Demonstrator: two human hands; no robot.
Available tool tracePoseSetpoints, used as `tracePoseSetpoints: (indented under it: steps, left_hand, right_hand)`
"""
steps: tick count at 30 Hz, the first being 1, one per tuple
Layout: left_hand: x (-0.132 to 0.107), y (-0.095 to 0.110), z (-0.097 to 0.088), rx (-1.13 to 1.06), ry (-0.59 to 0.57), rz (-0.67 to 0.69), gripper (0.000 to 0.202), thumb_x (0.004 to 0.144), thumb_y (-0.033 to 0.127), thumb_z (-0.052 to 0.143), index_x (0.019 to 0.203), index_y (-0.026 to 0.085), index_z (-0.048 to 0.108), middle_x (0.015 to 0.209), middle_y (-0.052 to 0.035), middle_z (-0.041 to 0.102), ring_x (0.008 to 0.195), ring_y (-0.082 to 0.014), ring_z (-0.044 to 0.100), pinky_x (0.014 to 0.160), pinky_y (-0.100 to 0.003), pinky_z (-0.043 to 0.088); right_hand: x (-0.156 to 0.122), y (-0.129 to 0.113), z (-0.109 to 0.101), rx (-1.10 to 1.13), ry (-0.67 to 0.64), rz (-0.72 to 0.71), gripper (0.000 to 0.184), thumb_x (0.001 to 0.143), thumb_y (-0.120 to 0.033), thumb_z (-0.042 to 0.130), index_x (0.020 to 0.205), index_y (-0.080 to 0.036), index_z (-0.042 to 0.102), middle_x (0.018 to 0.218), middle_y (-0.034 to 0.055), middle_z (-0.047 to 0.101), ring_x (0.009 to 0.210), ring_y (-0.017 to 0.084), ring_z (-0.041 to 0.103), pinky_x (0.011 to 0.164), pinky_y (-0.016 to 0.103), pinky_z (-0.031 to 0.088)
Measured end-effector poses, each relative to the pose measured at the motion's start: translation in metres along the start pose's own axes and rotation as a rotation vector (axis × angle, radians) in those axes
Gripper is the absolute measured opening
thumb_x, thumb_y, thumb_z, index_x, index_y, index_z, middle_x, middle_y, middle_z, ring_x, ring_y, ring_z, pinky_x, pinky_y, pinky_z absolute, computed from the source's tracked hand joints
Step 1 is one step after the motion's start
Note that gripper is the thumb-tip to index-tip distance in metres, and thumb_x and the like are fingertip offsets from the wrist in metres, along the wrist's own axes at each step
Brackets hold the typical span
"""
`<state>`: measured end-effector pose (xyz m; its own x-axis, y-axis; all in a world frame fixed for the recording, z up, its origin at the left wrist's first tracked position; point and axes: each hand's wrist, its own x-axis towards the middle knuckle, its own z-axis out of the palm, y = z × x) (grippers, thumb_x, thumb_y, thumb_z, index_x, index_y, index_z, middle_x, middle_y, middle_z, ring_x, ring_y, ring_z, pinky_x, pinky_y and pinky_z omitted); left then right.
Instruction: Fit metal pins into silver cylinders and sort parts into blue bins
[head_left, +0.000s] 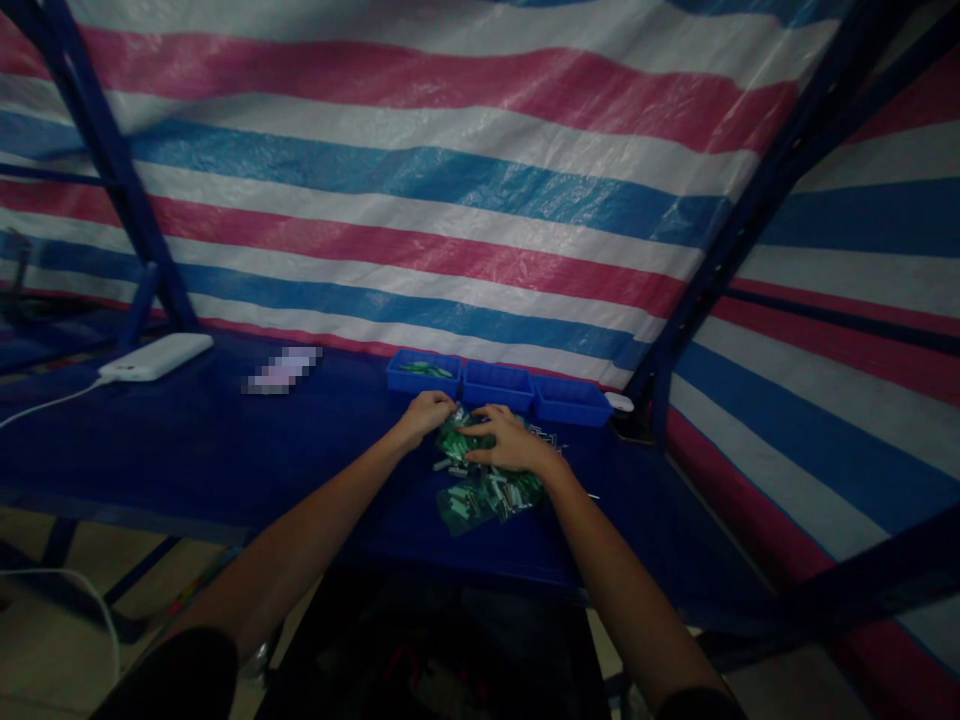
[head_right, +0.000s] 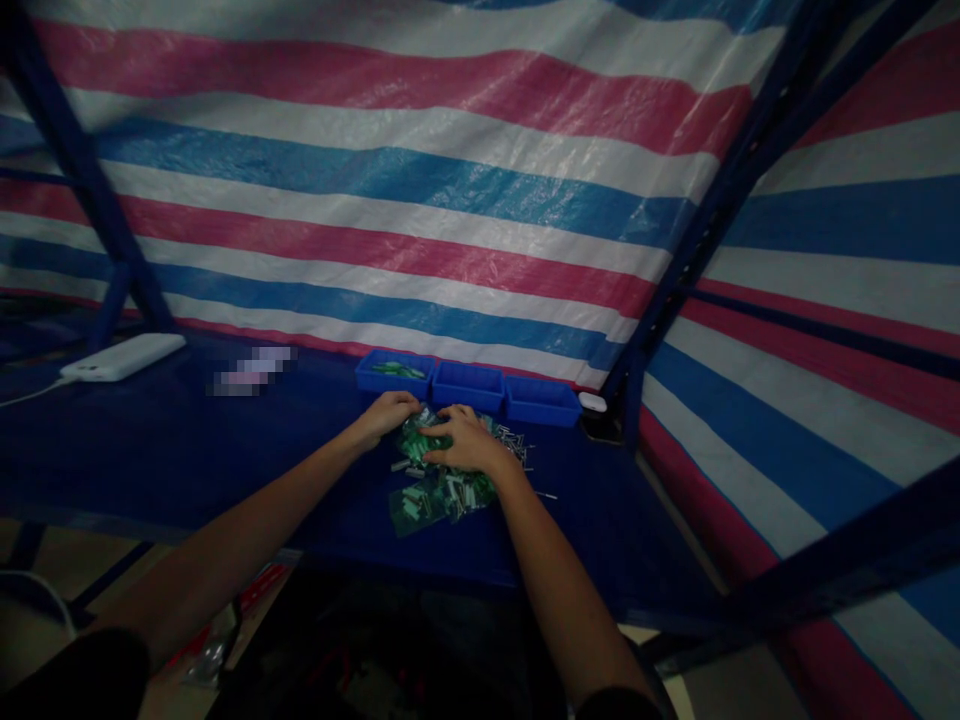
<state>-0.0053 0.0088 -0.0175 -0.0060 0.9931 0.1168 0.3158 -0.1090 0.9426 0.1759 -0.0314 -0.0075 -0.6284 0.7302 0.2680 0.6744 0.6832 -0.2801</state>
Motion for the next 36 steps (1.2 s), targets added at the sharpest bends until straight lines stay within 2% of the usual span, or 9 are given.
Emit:
tracePoseSetpoints:
  steps: [3, 6, 12, 16, 21, 26, 30, 34, 36]
  left_hand:
    - [-0.005, 0.011, -0.004, -0.063, 0.176, 0.195, 0.007, 0.069, 0.022, 0.056, 0.070, 0.017, 0.059, 0.056, 0.0036, 0.050, 0.053, -0.0095, 0.043, 0.050, -0.018, 0.030]
    - [-0.014, 0.024, -0.007, -0.050, 0.211, 0.393, 0.010, 0.074, 0.026, 0.054, 0.077, 0.018, 0.058, 0.069, 0.0016, 0.052, 0.057, -0.0096, 0.044, 0.055, -0.019, 0.034]
    - [-0.040, 0.043, -0.001, 0.002, 0.038, 0.624, 0.010, 0.078, 0.026, 0.052, 0.080, 0.019, 0.059, 0.088, -0.0049, 0.051, 0.084, -0.0167, 0.050, 0.074, -0.025, 0.041]
    - [-0.046, 0.047, -0.001, 0.066, -0.085, 0.681, 0.008, 0.075, 0.024, 0.055, 0.079, 0.019, 0.060, 0.090, -0.0062, 0.053, 0.089, -0.0193, 0.049, 0.082, -0.029, 0.039]
    - [-0.039, 0.045, -0.012, 0.080, 0.046, 0.604, 0.012, 0.074, 0.021, 0.047, 0.063, 0.018, 0.049, 0.065, -0.0001, 0.048, 0.068, -0.0152, 0.045, 0.069, -0.025, 0.035]
    - [-0.038, 0.043, -0.017, 0.003, 0.060, 0.517, 0.014, 0.067, 0.014, 0.040, 0.054, 0.018, 0.039, 0.057, 0.0018, 0.042, 0.060, -0.0133, 0.040, 0.062, -0.024, 0.032]
    - [-0.038, 0.042, -0.007, -0.101, -0.071, 0.464, 0.007, 0.064, 0.015, 0.046, 0.058, 0.018, 0.045, 0.057, 0.0025, 0.043, 0.059, -0.0119, 0.039, 0.058, -0.022, 0.031]
    - [-0.033, 0.041, 0.000, -0.441, -0.285, 0.106, 0.020, 0.073, 0.033, 0.046, 0.077, 0.016, 0.056, 0.061, 0.0002, 0.054, 0.052, -0.0102, 0.043, 0.049, -0.021, 0.029]
    - [-0.030, 0.040, 0.000, -0.547, -0.287, -0.019, 0.027, 0.073, 0.041, 0.050, 0.076, 0.015, 0.057, 0.060, 0.0002, 0.054, 0.048, -0.0087, 0.043, 0.046, -0.020, 0.028]
  right_hand:
    - [0.000, -0.004, 0.000, 0.007, 0.043, 0.046, 0.038, 0.068, -0.044, 0.067, 0.104, -0.032, 0.065, 0.118, 0.0091, 0.049, 0.112, 0.027, 0.041, 0.091, 0.047, 0.035]
    - [0.004, -0.007, -0.001, 0.096, 0.131, 0.129, 0.034, 0.071, -0.049, 0.062, 0.093, -0.024, 0.069, 0.103, 0.0092, 0.056, 0.103, 0.025, 0.046, 0.089, 0.043, 0.036]
    - [0.014, -0.003, -0.012, 0.907, 0.288, 0.378, 0.075, 0.077, -0.073, 0.020, 0.069, -0.015, 0.066, 0.061, 0.0058, 0.060, 0.057, 0.015, 0.054, 0.054, 0.026, 0.039]
    - [0.014, 0.000, -0.015, 1.111, 0.441, 0.473, 0.050, 0.068, -0.065, 0.051, 0.066, -0.016, 0.059, 0.051, -0.0010, 0.054, 0.042, 0.010, 0.045, 0.042, 0.021, 0.029]
    - [0.012, 0.002, -0.016, 1.031, 0.644, 0.484, 0.033, 0.064, -0.050, 0.060, 0.063, -0.018, 0.052, 0.046, -0.0063, 0.046, 0.040, 0.008, 0.041, 0.038, 0.019, 0.025]
    - [0.014, 0.008, -0.013, 0.922, 0.689, 0.462, 0.030, 0.067, -0.045, 0.056, 0.077, -0.017, 0.058, 0.058, -0.0031, 0.054, 0.050, 0.011, 0.050, 0.041, 0.020, 0.033]
    - [0.012, 0.005, -0.011, 0.654, 0.772, 0.309, 0.026, 0.075, -0.033, 0.050, 0.091, -0.017, 0.063, 0.079, 0.0033, 0.060, 0.069, 0.015, 0.055, 0.053, 0.024, 0.043]
    - [0.007, -0.006, -0.014, 0.233, 0.775, 0.055, 0.029, 0.078, -0.018, 0.046, 0.096, -0.025, 0.067, 0.098, 0.0060, 0.054, 0.091, 0.018, 0.051, 0.076, 0.033, 0.046]
    - [0.006, -0.011, -0.015, 0.087, 0.718, -0.009, 0.036, 0.077, -0.011, 0.045, 0.099, -0.030, 0.067, 0.108, 0.0060, 0.050, 0.101, 0.020, 0.047, 0.082, 0.036, 0.044]
